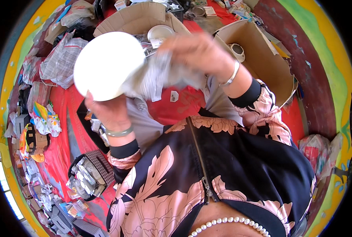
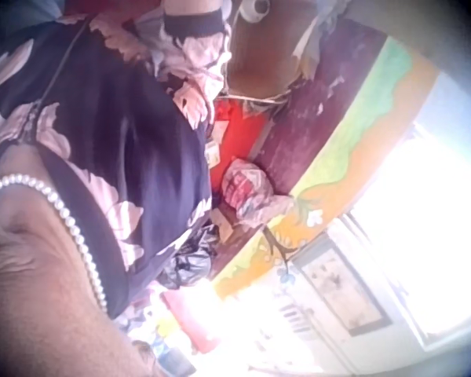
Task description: The person wipes the surface of a plate with a cloth, picks up a light fixture to wipe its exterior and internal rim, and places the items into a cardboard box.
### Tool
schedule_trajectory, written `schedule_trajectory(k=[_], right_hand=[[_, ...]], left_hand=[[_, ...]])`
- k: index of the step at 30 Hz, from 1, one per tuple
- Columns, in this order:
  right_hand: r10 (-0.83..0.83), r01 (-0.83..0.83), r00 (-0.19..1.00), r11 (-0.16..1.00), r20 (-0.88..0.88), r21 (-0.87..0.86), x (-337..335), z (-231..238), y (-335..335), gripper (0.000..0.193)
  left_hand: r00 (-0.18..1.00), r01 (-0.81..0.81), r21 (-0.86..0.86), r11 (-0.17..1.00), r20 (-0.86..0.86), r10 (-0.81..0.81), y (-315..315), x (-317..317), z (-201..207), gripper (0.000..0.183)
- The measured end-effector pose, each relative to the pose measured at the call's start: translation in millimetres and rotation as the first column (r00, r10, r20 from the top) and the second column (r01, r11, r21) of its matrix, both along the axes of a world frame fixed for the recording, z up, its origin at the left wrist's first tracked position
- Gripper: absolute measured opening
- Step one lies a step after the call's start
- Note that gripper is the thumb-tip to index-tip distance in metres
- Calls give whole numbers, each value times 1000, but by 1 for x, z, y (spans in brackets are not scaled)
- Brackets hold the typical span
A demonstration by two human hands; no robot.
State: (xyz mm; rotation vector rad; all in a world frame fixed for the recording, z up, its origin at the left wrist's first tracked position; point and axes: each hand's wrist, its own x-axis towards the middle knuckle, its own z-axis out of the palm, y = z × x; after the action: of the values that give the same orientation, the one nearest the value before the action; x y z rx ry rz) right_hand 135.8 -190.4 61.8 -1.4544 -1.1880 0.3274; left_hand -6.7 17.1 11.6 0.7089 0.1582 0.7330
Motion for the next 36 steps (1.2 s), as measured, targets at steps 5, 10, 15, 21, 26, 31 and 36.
schedule_trajectory(k=[5,10,15,21,26,31,36], right_hand=[[-546,585,795,805,-263,100,61,-8,-36,27],[-653,729,685,614,323,-302,78,-57,-44,26],[108,643,446,652,889,-402,73,-108,-7,24],[-41,533,752,625,658,-570,36,-100,-4,42],[-296,575,783,682,548,-452,20,-86,-18,51],[-105,434,882,561,460,-705,10,-106,-9,57],[-120,433,882,584,455,-686,8,-106,-10,63]], left_hand=[[990,-100,36,994,102,95,33,-22,2,86],[983,-158,24,987,95,155,46,-38,-3,85],[988,-129,2,992,87,128,51,-41,-6,82],[985,-161,-3,987,62,161,53,-43,-6,83],[974,-214,-13,977,74,214,59,-48,-7,84],[965,-247,6,969,92,246,64,-51,0,85],[920,-374,33,927,138,367,77,-68,13,82]])
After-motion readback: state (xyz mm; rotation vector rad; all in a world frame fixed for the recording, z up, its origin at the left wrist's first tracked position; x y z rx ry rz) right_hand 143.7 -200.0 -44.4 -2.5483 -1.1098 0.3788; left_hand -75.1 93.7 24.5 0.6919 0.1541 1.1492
